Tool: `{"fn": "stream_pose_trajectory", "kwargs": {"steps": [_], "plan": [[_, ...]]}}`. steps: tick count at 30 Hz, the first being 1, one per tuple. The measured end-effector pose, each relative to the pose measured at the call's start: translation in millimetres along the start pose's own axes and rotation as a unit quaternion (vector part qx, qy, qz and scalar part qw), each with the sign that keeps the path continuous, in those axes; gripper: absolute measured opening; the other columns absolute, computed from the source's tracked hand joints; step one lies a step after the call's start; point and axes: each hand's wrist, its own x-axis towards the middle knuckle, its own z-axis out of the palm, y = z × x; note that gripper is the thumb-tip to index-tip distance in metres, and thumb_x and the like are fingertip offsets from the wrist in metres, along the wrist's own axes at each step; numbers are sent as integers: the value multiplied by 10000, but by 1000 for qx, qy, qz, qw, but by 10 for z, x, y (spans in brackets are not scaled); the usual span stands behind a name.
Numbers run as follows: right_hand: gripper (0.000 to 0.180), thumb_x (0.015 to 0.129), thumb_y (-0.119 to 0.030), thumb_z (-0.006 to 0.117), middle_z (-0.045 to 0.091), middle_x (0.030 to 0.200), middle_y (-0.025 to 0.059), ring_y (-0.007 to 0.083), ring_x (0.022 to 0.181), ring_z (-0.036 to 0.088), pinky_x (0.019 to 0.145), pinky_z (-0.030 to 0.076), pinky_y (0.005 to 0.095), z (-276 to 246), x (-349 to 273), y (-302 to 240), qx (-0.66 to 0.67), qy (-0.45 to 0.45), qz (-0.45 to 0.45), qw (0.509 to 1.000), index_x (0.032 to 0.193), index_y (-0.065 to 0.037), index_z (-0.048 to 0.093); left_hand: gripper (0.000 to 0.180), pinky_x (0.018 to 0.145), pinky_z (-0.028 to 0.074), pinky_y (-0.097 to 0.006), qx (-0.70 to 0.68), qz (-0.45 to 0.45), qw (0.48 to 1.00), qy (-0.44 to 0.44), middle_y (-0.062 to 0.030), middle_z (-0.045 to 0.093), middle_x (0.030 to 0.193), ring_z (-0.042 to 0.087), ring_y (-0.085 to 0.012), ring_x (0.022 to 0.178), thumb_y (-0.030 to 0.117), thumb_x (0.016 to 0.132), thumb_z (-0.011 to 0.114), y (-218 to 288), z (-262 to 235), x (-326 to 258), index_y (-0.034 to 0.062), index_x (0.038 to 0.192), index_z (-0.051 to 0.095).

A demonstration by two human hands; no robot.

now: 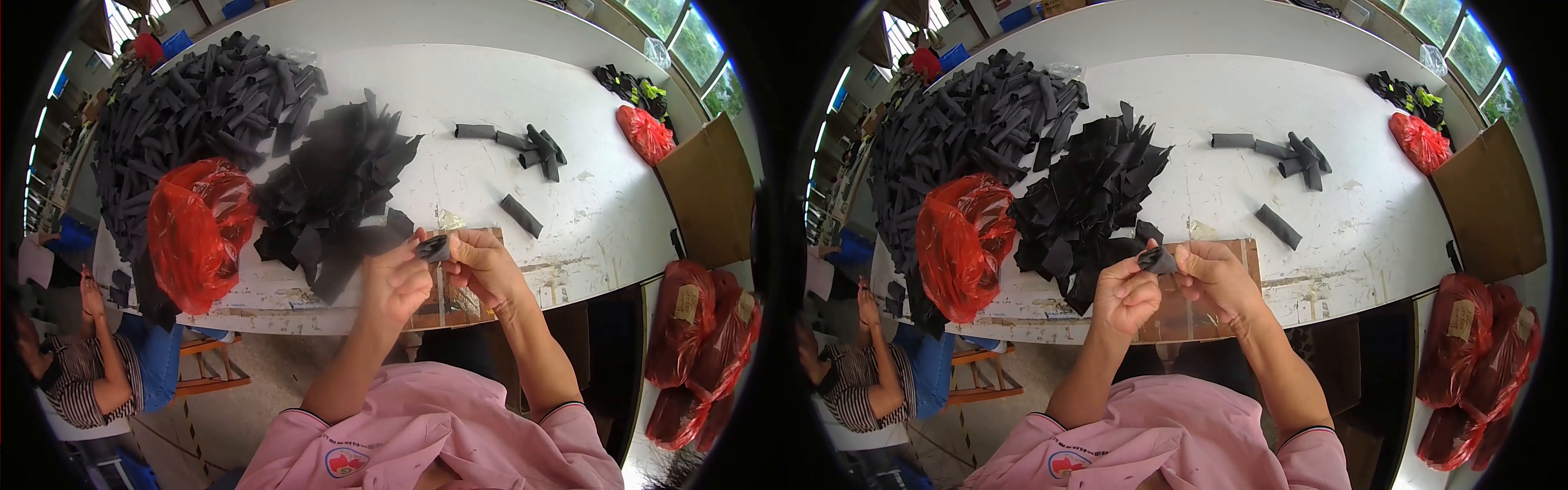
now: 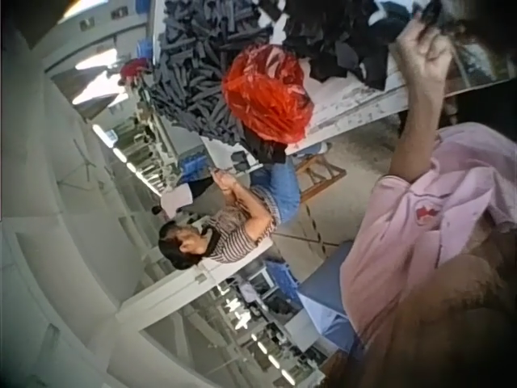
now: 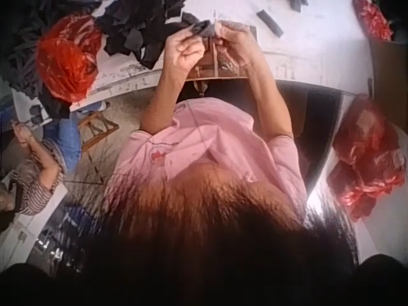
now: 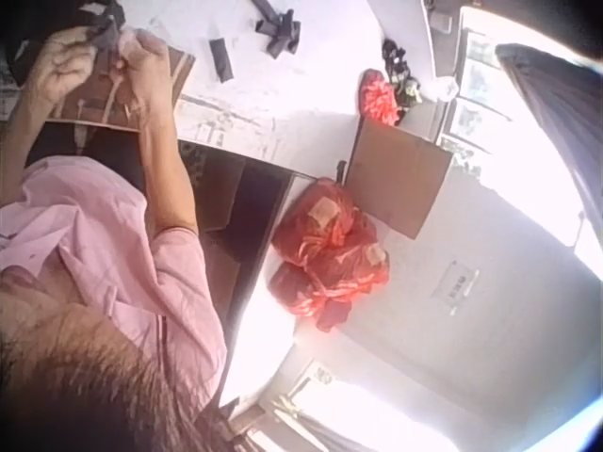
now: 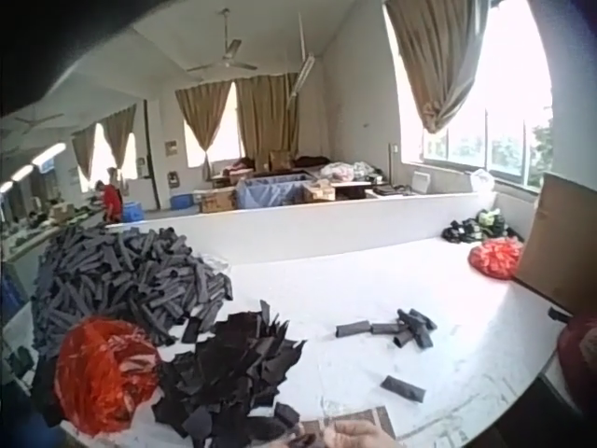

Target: The person is assembling black foam grips by wrapping and sliding them onto thin rods.

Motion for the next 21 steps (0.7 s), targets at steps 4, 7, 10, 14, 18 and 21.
{"fn": "stream_pose_trajectory", "kwargs": {"steps": [4,7,10,14,18,21], "plan": [[238,841,-219,531,424,574,-13,57,482,367,427,298,181,26,145,-88,12,0,-3,1000,701,-28,509,173,327,333,-183,-87,-77,993,-18,-110,564,693,395,-70,381,-22,832,371,189,153,130,-99,948,473],[249,835,-218,542,431,575,-5,56,481,370,416,301,174,92,194,-250,-9,-3,-10,1000,682,-26,503,174,350,380,-184,-234,-86,967,-54,-65,474,582,423,-84,400,25,863,297,159,484,194,-81,845,434],[244,847,-211,523,433,574,-6,59,494,370,432,314,194,22,165,-131,12,-4,12,1000,683,-31,505,162,370,393,-184,-226,-99,968,-54,-49,471,585,422,-78,415,26,859,293,129,239,226,-55,825,429],[215,846,-223,524,437,602,-12,65,516,369,466,309,188,-40,61,61,54,-29,23,998,709,-59,515,217,329,310,-170,-78,-56,995,-13,-68,514,657,381,-52,395,-27,815,341,150,-97,74,-67,996,455],[225,834,-268,542,451,617,-28,55,550,400,503,324,179,-164,160,106,-2,-94,-38,995,743,-64,524,313,315,301,-181,311,90,945,-37,-118,563,772,372,-54,362,-14,820,426,-190,174,-156,35,1129,428],[182,850,-213,521,505,678,-21,55,594,449,532,362,177,-208,121,41,-18,-141,-45,989,839,-36,565,272,329,322,-187,413,172,893,-43,-117,569,778,392,-60,373,-6,821,463,-342,197,-203,40,1087,433]]}}
